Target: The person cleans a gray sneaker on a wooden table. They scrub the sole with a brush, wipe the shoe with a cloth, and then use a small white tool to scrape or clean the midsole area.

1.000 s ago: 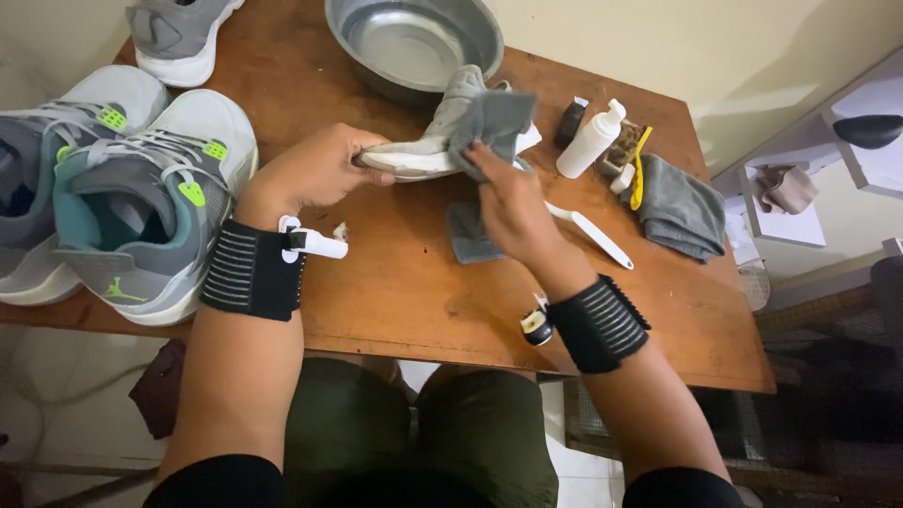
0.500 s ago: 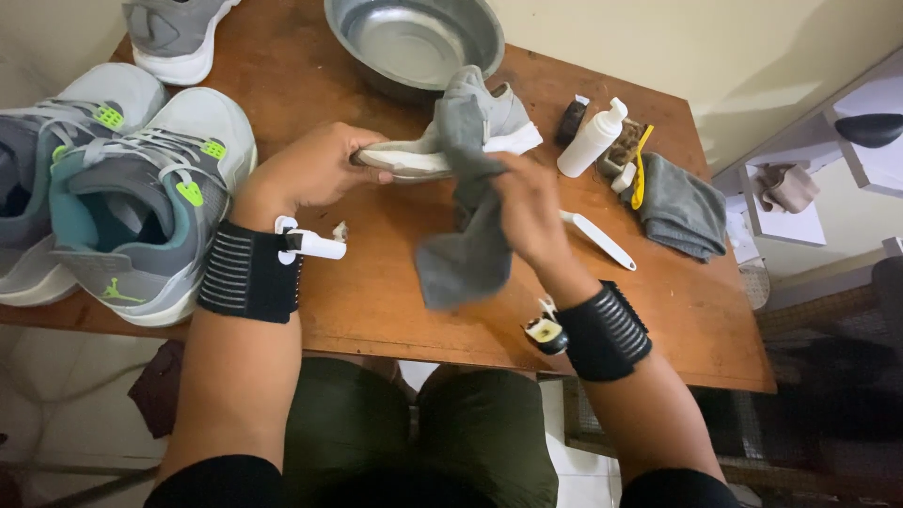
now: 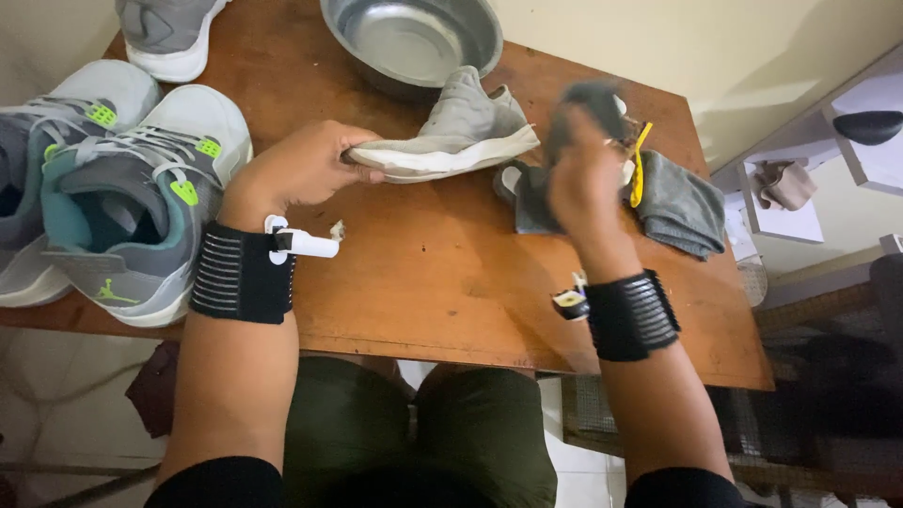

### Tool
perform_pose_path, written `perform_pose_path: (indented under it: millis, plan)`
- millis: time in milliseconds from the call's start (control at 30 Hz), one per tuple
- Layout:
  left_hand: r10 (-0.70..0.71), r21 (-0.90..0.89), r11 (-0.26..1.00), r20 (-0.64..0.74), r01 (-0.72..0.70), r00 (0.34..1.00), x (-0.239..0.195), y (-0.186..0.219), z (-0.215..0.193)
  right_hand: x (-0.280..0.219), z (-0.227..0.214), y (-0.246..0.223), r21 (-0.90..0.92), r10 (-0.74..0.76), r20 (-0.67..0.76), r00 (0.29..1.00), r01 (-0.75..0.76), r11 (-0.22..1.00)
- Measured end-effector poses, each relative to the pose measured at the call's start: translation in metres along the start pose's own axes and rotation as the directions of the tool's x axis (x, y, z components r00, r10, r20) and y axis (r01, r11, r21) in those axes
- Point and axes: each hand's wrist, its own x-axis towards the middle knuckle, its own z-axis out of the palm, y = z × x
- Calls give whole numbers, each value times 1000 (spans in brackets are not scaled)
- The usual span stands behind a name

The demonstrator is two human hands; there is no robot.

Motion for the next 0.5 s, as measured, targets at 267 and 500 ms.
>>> perform_pose_path:
  millis: [267, 500]
  plan:
    - [-27, -39, 999, 5, 27, 1000, -1, -6, 1, 2, 15, -76, -139, 46, 608, 793, 49, 989]
    - [-45, -17, 999, -12, 45, 999, 0, -2, 1, 18, 14, -146, 71, 7, 635, 773, -67, 995]
